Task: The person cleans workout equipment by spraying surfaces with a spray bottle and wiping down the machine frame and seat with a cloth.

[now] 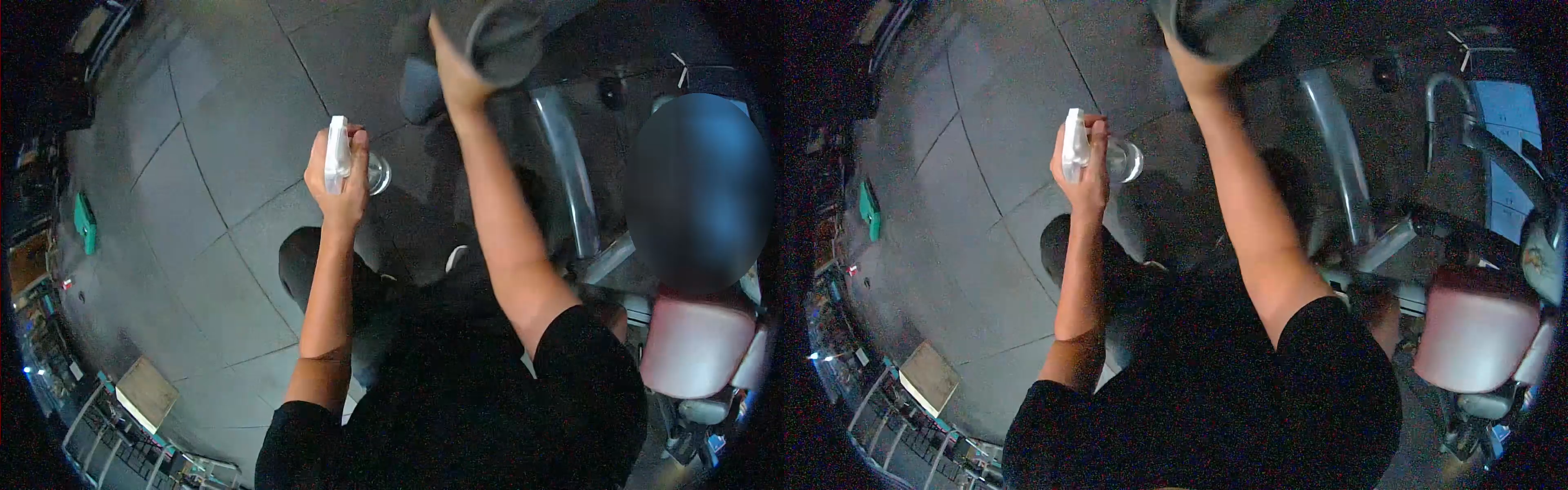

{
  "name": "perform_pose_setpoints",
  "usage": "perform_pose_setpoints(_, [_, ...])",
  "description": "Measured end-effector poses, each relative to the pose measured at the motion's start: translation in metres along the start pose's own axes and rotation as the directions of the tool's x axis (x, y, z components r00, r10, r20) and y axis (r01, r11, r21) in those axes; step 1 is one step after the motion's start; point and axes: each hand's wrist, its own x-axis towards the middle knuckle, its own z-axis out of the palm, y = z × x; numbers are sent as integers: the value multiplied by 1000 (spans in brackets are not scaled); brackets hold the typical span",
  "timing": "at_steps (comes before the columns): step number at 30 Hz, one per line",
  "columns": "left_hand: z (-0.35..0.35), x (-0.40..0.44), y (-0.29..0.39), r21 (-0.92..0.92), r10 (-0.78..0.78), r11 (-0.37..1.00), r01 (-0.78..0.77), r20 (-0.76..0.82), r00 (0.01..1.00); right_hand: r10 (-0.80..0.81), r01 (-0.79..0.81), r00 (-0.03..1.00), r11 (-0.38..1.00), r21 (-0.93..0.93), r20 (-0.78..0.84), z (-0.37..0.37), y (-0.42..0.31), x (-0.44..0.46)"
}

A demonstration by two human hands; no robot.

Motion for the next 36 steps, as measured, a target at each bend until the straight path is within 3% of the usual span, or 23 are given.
perform_pose_setpoints(1, [-1,2,-4,-1,23,1000,-23,18,1000,8,5,973,998,-56,232,-6,28,-59])
perform_pose_setpoints(2, [9,12,0,-3,35,999,-35,33,999,1,257,846,875,-410,533,-5,50,-96])
perform_pose_setpoints(4, [13,17,-15,-15,92,996,-92,-2,996,215,-205,633,973,-107,744,-15,89,-127])
perform_pose_setpoints(5, [12,16,-18,3,100,995,-100,10,995,395,-502,630,864,-38,669,-4,99,-181])
perform_pose_setpoints(6, [12,10,-21,21,103,994,-103,32,994,566,-747,601,649,144,564,7,109,-233])
perform_pose_setpoints(7, [13,-1,-23,19,40,999,-41,56,998,709,-832,550,423,359,441,18,118,-283])
perform_pose_setpoints(8, [15,-2,-21,0,66,998,-66,66,996,816,-963,229,110,247,530,-2,94,-262])
perform_pose_setpoints(9, [11,-8,-22,15,28,999,-30,111,993,796,-899,349,434,-63,495,-22,56,-238])
perform_pose_setpoints(10, [8,-13,-21,32,-6,999,1,151,988,737,-655,458,658,-372,496,-30,32,-213])
perform_pose_setpoints(12, [8,-13,-31,31,70,997,-76,163,984,603,-547,656,794,-265,453,-13,94,-304])
perform_pose_setpoints(13, [6,-12,-34,40,77,996,-85,161,984,523,-474,741,852,-224,422,-5,127,-354])
perform_pose_setpoints(20, [20,-5,-49,1,29,1000,-29,69,997,545,-530,784,837,-136,298,-32,57,-268])
perform_pose_setpoints(21, [20,0,-44,-16,23,1000,-22,59,998,545,-522,696,831,-193,468,-47,57,-253])
perform_pose_setpoints(22, [19,2,-41,-32,14,999,-12,48,999,549,-520,699,830,-201,458,-54,48,-253])
perform_pose_setpoints(23, [17,5,-39,-40,10,999,-8,59,998,753,-727,596,653,-213,279,-60,37,-255])
perform_pose_setpoints(24, [19,4,-39,-47,-6,999,10,77,997,899,-884,427,437,-167,95,-69,32,-257])
perform_pose_setpoints(25, [19,4,-38,-51,-22,998,27,92,996,993,-971,103,113,-210,58,-72,29,-239])
perform_pose_setpoints(26, [18,6,-38,-53,-37,998,43,106,994,993,-971,103,113,-211,54,-67,30,-227])
perform_pose_setpoints(28, [16,5,-46,-54,-17,998,24,129,992,950,-993,64,90,-73,304,-51,41,-211])
perform_pose_setpoints(30, [15,6,-50,-46,9,999,-2,163,987,973,-986,25,61,-154,228,-2,72,-223])
perform_pose_setpoints(32, [17,3,-47,-24,23,1000,-19,144,989,914,-985,-129,-73,-156,385,26,98,-225])
perform_pose_setpoints(33, [17,2,-49,-17,25,1000,-23,156,987,916,-985,-134,-83,-148,378,29,108,-229])
perform_pose_setpoints(36, [25,1,-52,-29,4,1000,0,151,988,919,-979,-161,-195,59,360,27,130,-224])
